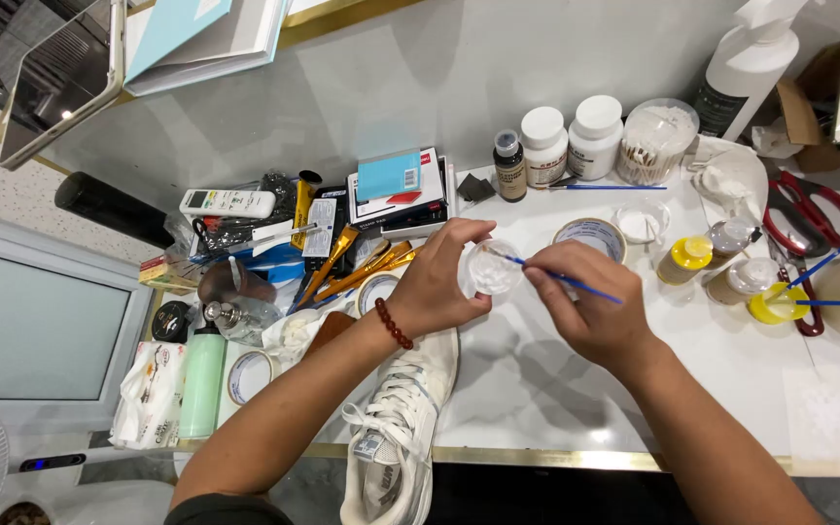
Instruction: The person dips a small brush into a cup of white liquid and brushes it onto the midsole and upper edges of a white sneaker, rotating the shoe to reach different areas. They repeatedly reload the brush from the cup and continue coating the shoe surfaces.
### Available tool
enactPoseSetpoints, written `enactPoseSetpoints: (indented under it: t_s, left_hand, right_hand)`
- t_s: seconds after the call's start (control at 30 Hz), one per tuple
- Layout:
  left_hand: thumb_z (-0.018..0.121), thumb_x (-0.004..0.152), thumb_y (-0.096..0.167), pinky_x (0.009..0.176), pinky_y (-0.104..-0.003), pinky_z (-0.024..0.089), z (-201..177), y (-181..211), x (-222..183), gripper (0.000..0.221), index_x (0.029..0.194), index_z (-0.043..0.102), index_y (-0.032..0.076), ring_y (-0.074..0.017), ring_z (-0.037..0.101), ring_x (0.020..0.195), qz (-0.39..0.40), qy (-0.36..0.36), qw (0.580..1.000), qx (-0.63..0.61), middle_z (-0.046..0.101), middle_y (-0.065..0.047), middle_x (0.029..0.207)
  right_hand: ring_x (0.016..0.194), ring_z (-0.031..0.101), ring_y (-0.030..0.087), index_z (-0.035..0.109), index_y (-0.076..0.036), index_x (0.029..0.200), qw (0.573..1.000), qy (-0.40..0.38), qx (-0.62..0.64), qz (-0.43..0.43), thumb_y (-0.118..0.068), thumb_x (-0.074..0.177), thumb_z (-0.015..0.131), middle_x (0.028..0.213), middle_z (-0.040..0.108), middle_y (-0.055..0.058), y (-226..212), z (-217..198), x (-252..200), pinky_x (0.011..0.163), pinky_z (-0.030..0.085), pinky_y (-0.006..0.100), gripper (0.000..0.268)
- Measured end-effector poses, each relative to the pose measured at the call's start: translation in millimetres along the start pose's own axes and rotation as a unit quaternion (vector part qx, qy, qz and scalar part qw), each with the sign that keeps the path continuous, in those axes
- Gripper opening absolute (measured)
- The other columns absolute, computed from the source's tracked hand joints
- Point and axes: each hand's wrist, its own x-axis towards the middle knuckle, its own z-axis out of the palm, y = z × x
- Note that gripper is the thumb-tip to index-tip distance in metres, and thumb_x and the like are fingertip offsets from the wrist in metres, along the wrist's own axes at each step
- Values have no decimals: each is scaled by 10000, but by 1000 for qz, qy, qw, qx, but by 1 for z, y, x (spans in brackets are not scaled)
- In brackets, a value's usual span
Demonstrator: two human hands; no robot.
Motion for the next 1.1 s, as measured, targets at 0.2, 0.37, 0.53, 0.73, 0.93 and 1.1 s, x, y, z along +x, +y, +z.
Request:
enactPoseSetpoints:
  t_s: [0.2,0.37,0.53,0.73,0.93,1.1]
  left_hand:
    - [837,708,10,1091,-411,504,-7,7,-4,808,1400,426,78,-327,623,1210,58,12,998,8,607,-136,1268]
    - [845,715,9,1086,-422,494,-12,8,-4,790,1382,431,95,-318,631,1214,84,14,996,30,618,-137,1273]
    - [843,736,3,1114,-436,489,-14,7,-5,768,1378,435,107,-304,637,1222,92,14,995,32,622,-121,1274]
    - [884,741,10,1086,-439,486,-20,12,-3,789,1388,444,114,-296,634,1205,122,32,991,49,622,-104,1269]
    - [889,725,18,1047,-444,482,-26,18,-5,795,1379,452,128,-303,619,1202,133,47,986,84,610,-98,1253]
    - [894,726,24,1048,-449,473,-25,19,-6,785,1368,453,124,-296,616,1198,147,51,983,94,610,-89,1250]
  right_hand:
    - [773,684,236,674,-11,981,997,-52,54,-6,8,924,712,887,697,104,-1,-3,-4,709,540,326,71]
    - [816,686,234,668,-11,999,996,-64,64,-27,0,933,700,916,695,105,-5,-7,1,735,544,327,75]
    - [786,676,211,675,-10,993,993,-86,83,4,-14,933,701,901,698,96,-1,-16,0,709,536,314,66]
    - [776,678,202,678,-11,999,990,-105,96,27,-25,938,694,890,700,94,-2,-17,0,702,534,309,65]
    - [754,678,188,680,-9,1003,991,-90,90,27,-32,946,689,880,706,89,-3,-14,-2,682,530,296,62]
    - [808,708,158,693,15,999,984,-58,153,64,-12,967,652,921,741,93,6,-14,-10,725,566,274,58]
